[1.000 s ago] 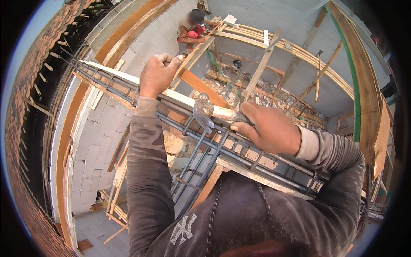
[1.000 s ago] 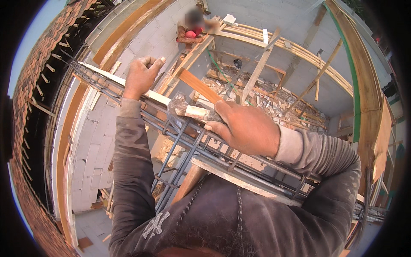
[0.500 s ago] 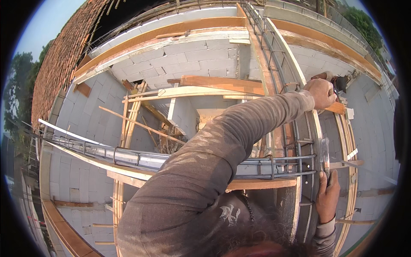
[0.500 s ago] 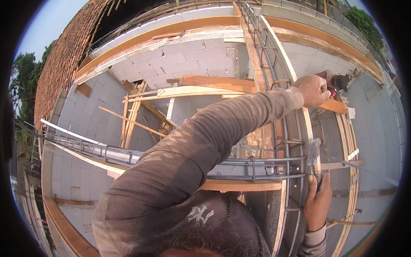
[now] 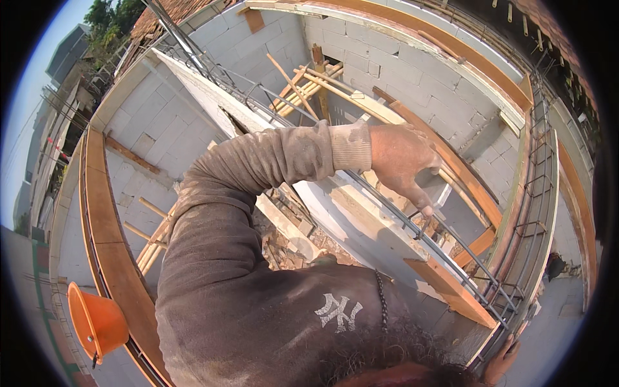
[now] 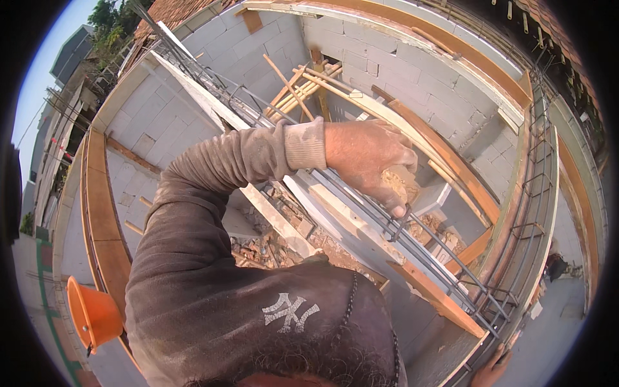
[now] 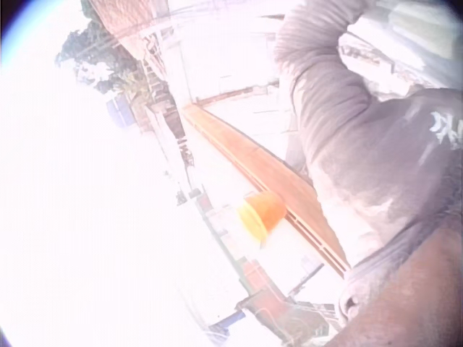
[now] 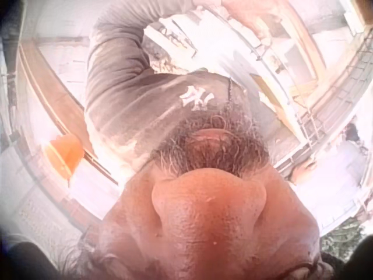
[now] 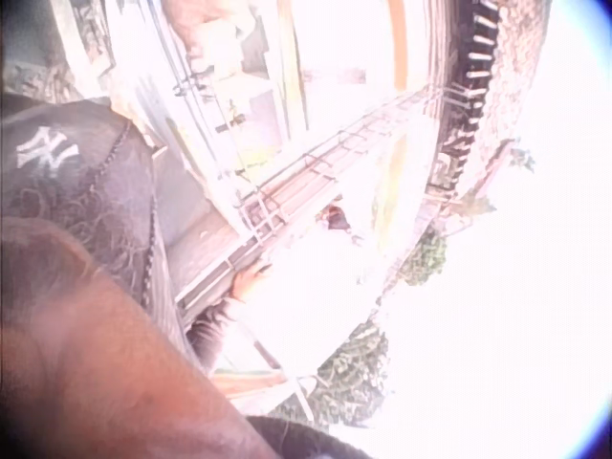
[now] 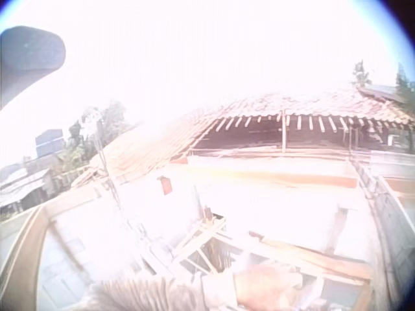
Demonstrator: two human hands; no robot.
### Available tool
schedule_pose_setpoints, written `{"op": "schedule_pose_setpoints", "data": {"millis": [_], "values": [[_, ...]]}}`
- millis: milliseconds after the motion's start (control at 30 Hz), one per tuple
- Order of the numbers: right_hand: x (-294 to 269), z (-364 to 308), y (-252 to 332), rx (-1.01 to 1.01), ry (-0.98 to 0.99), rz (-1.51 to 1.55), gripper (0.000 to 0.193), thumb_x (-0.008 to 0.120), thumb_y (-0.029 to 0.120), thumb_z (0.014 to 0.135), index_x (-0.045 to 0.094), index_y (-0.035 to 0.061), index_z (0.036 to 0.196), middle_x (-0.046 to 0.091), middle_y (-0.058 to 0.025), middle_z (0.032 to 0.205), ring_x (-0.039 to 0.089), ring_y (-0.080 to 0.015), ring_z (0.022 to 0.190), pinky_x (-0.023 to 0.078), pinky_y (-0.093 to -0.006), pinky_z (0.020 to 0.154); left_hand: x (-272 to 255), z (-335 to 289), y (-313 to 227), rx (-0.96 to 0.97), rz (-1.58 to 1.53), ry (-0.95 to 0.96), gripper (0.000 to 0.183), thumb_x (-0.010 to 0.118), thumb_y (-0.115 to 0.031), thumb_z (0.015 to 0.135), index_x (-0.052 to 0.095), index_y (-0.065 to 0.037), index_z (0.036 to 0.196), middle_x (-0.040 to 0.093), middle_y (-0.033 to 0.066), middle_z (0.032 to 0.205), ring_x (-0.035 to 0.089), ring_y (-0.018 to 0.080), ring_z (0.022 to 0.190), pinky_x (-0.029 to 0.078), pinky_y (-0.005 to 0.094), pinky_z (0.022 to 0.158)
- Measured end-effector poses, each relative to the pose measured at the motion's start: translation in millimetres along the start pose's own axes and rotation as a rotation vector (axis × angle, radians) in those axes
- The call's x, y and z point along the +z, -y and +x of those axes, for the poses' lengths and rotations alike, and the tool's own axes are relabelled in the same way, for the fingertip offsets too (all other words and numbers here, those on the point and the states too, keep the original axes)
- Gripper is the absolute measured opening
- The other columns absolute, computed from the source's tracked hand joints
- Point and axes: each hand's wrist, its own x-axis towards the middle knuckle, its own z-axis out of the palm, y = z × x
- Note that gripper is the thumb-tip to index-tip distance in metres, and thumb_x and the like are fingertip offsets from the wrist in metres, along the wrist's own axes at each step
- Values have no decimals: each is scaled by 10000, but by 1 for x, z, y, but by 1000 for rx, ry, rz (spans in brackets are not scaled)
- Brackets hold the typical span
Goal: The person secures wooden boards by hammering nails into them to create formwork for a concrete beam. They retrieve nails from a bucket and continue fastening the boards along the rebar structure.
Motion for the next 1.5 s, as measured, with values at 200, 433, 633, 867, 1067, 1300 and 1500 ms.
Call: {"op": "schedule_pose_setpoints", "data": {"millis": [200,433,633,867,1067,1300,1500], "values": [[-3,25,-17,108,65,122,672,463,497,1104,570,-74,1442,561,-305,1435,507,-441,1318,383,-505,1144,56,-126,26,-314,113,-470,1088,688,-924,703,717,67,1151,711,233,1104,644,368,1169,457,485,1056],[-47,128,20,-200,-209,262,516,585,363,1089,640,-84,1341,667,-220,1219,602,-319,1082,477,-440,984,75,-124,26,-334,69,-579,1033,632,-895,766,736,71,1115,716,209,1117,624,356,1178,420,445,1092],[-104,232,255,-471,-159,538,493,519,328,1150,586,-82,1415,639,-139,1181,531,-179,878,429,-328,804,78,-124,31,-293,9,-585,1026,634,-855,775,718,86,1177,701,235,1205,595,377,1238,376,474,1158],[-67,136,569,-1060,258,735,416,665,259,1094,649,-82,1332,580,4,927,498,-95,797,449,-266,717,92,-123,35,-248,-55,-667,1025,657,-805,782,681,106,1252,680,280,1278,526,447,1372,280,557,1271],[-49,43,751,-1728,160,481,206,731,77,905,644,-8,1072,643,-235,1002,611,-451,886,488,-455,789,106,-130,43,-129,-67,-837,944,765,-665,769,641,83,1331,620,273,1415,474,447,1450,287,581,1276],[6,10,854,-1811,-14,430,257,744,198,941,684,47,1140,686,-188,1104,662,-417,1021,524,-497,848,97,-308,63,-176,43,-836,386,805,-286,892,721,-52,1186,694,144,1280,619,321,1304,512,448,1097],[0,2,862,-1766,78,398,234,774,218,918,685,61,1067,683,-206,878,686,-437,851,507,-519,719,62,-578,85,-1118,622,-965,178,847,-234,874,791,-91,964,787,86,971,760,262,1006,612,386,861]]}}
